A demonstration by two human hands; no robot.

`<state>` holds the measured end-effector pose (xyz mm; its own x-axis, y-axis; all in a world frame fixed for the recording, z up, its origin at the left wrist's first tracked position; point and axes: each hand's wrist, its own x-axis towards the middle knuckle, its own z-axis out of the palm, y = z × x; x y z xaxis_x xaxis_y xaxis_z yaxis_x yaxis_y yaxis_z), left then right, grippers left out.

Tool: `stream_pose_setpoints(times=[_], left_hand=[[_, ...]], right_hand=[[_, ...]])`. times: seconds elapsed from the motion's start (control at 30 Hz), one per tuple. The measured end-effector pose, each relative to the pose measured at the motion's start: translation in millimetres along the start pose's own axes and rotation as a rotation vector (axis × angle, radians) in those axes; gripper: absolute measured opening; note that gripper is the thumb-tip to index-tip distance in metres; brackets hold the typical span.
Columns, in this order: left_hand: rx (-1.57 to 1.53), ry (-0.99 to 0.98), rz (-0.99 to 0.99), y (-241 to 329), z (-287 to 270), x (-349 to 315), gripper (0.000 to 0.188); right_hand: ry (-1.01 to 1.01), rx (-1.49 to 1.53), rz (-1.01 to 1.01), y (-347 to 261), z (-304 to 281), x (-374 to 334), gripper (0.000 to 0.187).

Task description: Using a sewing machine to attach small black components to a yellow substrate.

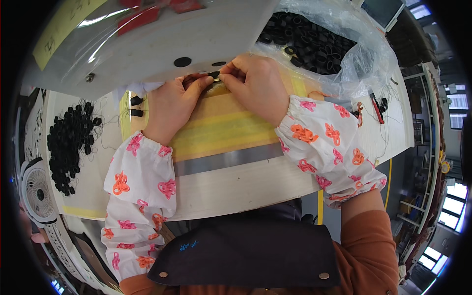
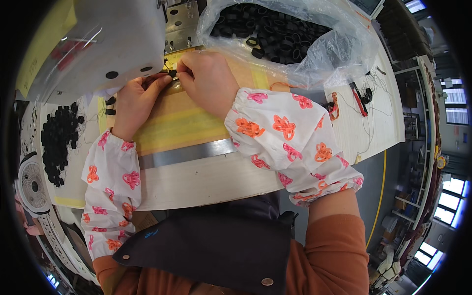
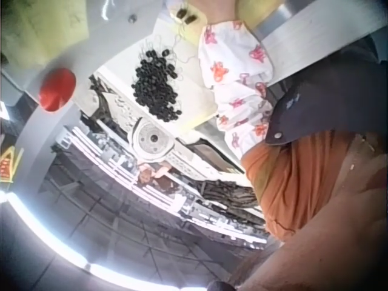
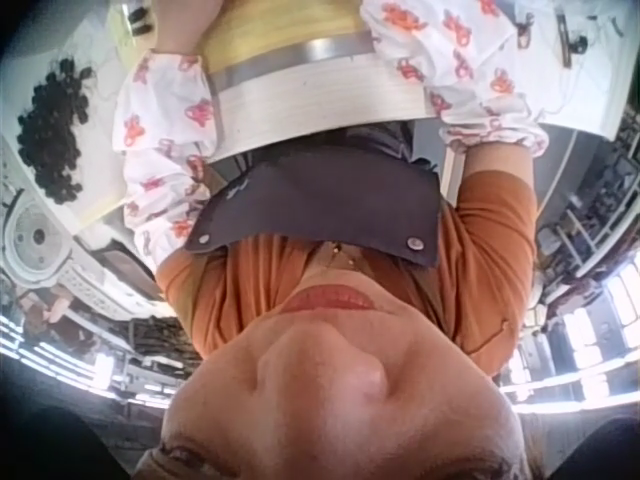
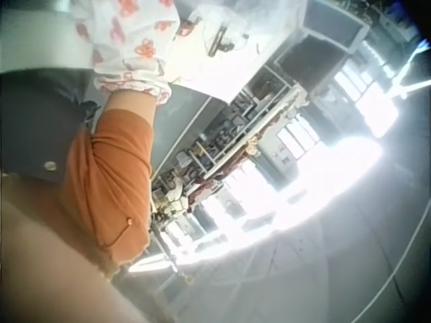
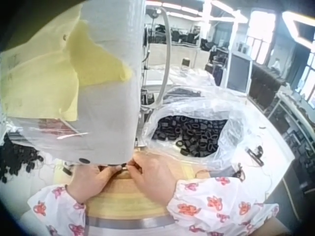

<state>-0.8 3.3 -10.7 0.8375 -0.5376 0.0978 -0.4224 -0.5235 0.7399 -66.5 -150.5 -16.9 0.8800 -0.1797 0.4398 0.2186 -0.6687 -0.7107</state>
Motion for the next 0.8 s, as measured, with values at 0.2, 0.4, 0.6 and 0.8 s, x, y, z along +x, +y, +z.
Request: stream_pose_setpoints(times=[0.2,0.4,0.6,0.8], left_hand=[[0.078,-0.031,0.036,0,-3,1,0.025],[0.118,0.021,0.146,-6,0,4,0.024],[0.138,0.020,0.146,-3,-2,4,0.022],[0.145,0.017,0.162,-2,-2,3,0.020]], right_hand=[[-0.023,0.007,0.027,-2,-3,3,0.011],[-0.050,-0.020,0.050,-3,-6,5,0.014],[-0.077,-0.019,0.062,-7,-10,7,0.007],[-0.120,-0.015,0.087,-6,-12,10,0.009]])
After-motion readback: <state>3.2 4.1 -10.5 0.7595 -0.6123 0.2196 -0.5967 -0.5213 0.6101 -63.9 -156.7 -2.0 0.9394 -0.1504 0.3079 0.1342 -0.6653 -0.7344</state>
